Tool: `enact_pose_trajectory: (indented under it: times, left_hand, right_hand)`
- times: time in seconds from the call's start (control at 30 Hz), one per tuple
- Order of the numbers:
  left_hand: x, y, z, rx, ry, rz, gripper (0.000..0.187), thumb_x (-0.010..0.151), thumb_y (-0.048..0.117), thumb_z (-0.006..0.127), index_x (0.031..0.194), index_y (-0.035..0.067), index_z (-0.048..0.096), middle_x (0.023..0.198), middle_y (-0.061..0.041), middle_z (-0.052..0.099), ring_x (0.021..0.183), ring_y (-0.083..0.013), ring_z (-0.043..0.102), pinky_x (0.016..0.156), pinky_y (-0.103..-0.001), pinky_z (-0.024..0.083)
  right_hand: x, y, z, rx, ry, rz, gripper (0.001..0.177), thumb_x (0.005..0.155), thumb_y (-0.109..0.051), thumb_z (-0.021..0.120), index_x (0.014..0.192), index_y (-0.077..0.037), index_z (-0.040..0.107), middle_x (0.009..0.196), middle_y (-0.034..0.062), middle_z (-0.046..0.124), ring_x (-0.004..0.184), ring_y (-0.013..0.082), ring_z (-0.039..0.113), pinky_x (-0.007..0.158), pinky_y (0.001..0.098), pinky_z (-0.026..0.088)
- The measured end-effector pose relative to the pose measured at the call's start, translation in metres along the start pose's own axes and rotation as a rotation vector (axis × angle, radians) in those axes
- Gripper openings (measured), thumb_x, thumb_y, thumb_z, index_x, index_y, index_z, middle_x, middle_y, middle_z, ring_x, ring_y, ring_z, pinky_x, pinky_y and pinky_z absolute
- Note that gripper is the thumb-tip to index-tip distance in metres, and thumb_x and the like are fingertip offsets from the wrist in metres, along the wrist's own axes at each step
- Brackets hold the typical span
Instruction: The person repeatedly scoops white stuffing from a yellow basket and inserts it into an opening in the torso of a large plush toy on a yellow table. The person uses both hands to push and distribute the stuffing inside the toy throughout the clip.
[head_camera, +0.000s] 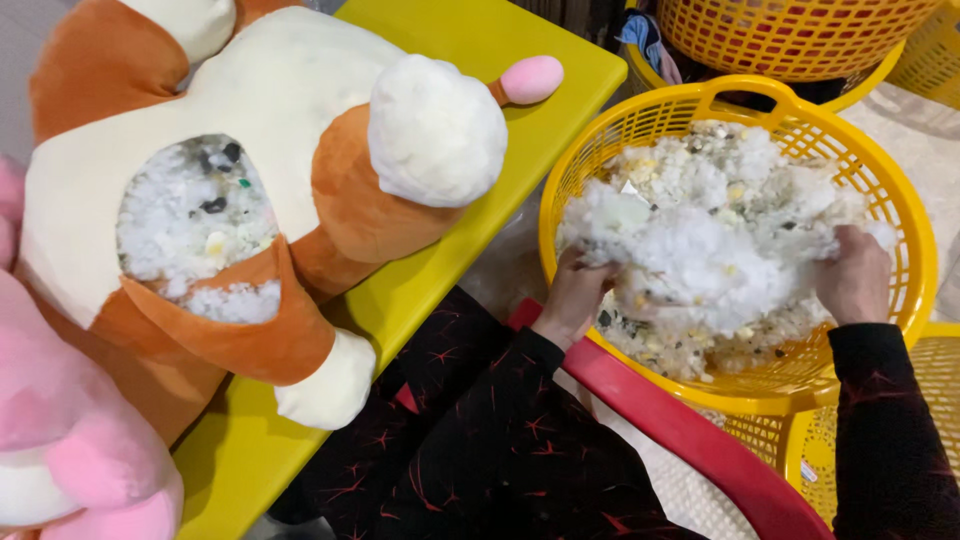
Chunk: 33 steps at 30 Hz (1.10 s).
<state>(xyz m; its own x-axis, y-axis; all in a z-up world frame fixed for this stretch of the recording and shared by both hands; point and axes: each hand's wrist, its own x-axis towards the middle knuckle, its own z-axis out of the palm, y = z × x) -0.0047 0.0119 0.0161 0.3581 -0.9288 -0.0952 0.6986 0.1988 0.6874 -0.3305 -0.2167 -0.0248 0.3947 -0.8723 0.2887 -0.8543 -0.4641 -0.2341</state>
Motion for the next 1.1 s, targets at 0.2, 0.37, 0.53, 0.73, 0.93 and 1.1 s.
enact_pose_trajectory:
  times: [0.2,0.37,0.53,0.73,0.93,1.1]
  left_hand:
    - [-0.009,0.009,0.031,-0.235,0.156,-0.074,0.02,0.095,-0.002,0.061,0.113,0.009,0.063,0.103,-0.004,0.067,0.092,-0.0154,0.065,0.081,-0.034,0.053]
    - [-0.046,0.033,0.056,0.206,0.043,0.174,0.038,0.09,0.002,0.072,0.126,-0.003,0.061,0.116,-0.01,0.069,0.105,-0.0208,0.066,0.091,-0.038,0.055]
    - [-0.135,0.139,0.043,0.628,-0.05,0.448,0.087,0.082,0.013,0.082,0.153,0.006,0.033,0.15,-0.01,0.047,0.139,-0.0225,0.049,0.118,-0.039,0.042]
    - [-0.22,0.257,0.035,0.796,0.219,0.759,0.082,0.091,0.01,0.077,0.153,0.013,0.025,0.159,-0.011,0.039,0.148,-0.0243,0.041,0.124,-0.036,0.033]
    - [-0.216,0.352,-0.023,1.418,0.579,1.137,0.044,0.086,-0.009,0.07,0.126,0.009,0.07,0.129,-0.01,0.064,0.122,-0.0291,0.067,0.1,-0.032,0.058]
    - [-0.186,0.405,-0.087,1.621,0.634,1.051,0.046,0.081,-0.009,0.07,0.125,0.003,0.067,0.138,-0.015,0.058,0.127,-0.0362,0.061,0.108,-0.04,0.055]
  right_hand:
    - [0.014,-0.093,-0.089,0.623,-0.453,-0.101,0.102,0.083,-0.009,0.075,0.17,-0.015,0.021,0.165,0.0217,0.033,0.138,0.0348,0.053,0.103,0.0455,0.052]
    - [-0.021,-0.207,-0.148,0.991,-0.483,-0.396,0.141,0.064,-0.013,0.09,0.173,-0.014,-0.001,0.176,0.0179,0.008,0.122,0.0292,0.055,0.099,0.0417,0.052]
    - [-0.042,-0.311,-0.168,0.735,-0.301,-0.648,0.106,0.06,-0.012,0.089,0.15,-0.01,0.034,0.15,0.0161,0.048,0.133,0.0259,0.052,0.109,0.0381,0.044]
    - [-0.055,-0.425,-0.17,0.857,-0.388,-0.851,0.098,0.06,-0.011,0.09,0.145,-0.002,0.041,0.138,0.0181,0.054,0.127,0.0273,0.055,0.107,0.0393,0.044]
    - [-0.008,-0.564,-0.144,1.342,-0.374,-0.914,0.038,0.088,0.006,0.074,0.123,-0.002,0.062,0.109,0.0045,0.068,0.101,0.0101,0.063,0.092,0.026,0.052]
    - [0.038,-0.645,-0.119,1.465,-0.256,-0.928,0.03,0.095,0.013,0.075,0.116,-0.001,0.058,0.107,0.003,0.067,0.101,0.0109,0.065,0.089,0.026,0.054]
